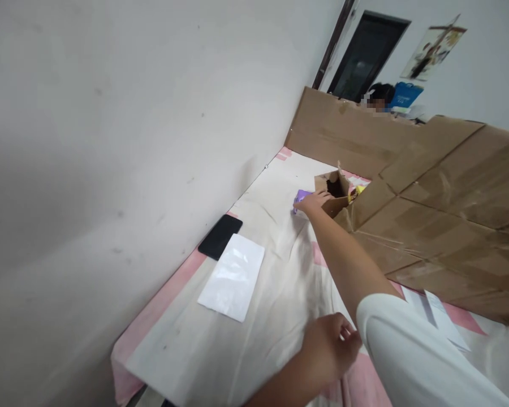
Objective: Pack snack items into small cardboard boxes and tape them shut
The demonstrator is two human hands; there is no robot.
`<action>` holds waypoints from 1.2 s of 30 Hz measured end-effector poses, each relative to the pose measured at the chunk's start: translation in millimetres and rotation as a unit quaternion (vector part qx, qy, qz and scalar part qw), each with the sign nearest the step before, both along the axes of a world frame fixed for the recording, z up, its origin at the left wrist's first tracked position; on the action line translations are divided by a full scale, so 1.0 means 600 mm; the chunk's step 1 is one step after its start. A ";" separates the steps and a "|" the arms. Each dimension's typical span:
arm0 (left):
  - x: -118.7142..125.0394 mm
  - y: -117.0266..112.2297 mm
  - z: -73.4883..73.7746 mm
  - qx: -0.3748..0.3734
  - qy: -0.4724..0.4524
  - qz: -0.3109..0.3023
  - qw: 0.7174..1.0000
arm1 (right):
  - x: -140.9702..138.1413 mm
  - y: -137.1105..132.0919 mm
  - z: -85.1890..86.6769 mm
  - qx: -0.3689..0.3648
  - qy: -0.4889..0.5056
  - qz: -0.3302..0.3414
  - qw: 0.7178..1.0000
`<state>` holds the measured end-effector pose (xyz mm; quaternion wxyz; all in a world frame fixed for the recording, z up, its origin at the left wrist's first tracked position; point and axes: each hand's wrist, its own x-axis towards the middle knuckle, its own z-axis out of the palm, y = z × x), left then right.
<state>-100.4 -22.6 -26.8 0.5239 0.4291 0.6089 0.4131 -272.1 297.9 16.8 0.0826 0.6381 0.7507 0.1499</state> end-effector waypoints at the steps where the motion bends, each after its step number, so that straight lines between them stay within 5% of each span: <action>1: 0.002 0.000 0.000 0.001 -0.001 -0.011 1.000 | 0.005 -0.002 -0.002 0.006 0.001 0.013 1.000; 8: 0.012 -0.008 -0.003 0.054 0.005 -0.032 0.998 | 0.072 -0.041 0.006 0.054 0.015 0.143 0.988; 12: -0.003 -0.019 0.020 0.179 0.003 0.017 0.984 | 0.111 -0.084 0.028 0.053 0.021 0.226 0.972; 18: -0.062 -0.054 0.052 0.370 0.020 0.176 0.912 | 0.176 -0.190 0.077 0.010 0.000 0.438 0.899; 22: -0.092 -0.080 0.048 0.410 0.063 0.337 0.845 | 0.247 -0.286 0.095 -0.014 -0.020 0.566 0.824; 26: -0.104 -0.115 0.045 0.407 0.179 0.421 0.791 | 0.373 -0.369 0.100 -0.008 0.004 0.605 0.796; 29: -0.107 -0.134 0.037 0.416 0.300 0.362 0.778 | 0.505 -0.407 0.098 0.001 0.054 0.623 0.781; 33: -0.091 -0.131 0.022 0.395 0.402 0.104 0.820 | 0.687 -0.436 0.087 0.018 0.062 0.613 0.787; 36: -0.052 -0.115 0.019 0.359 0.444 -0.030 0.820 | 0.781 -0.447 0.077 0.037 0.012 0.588 0.808</action>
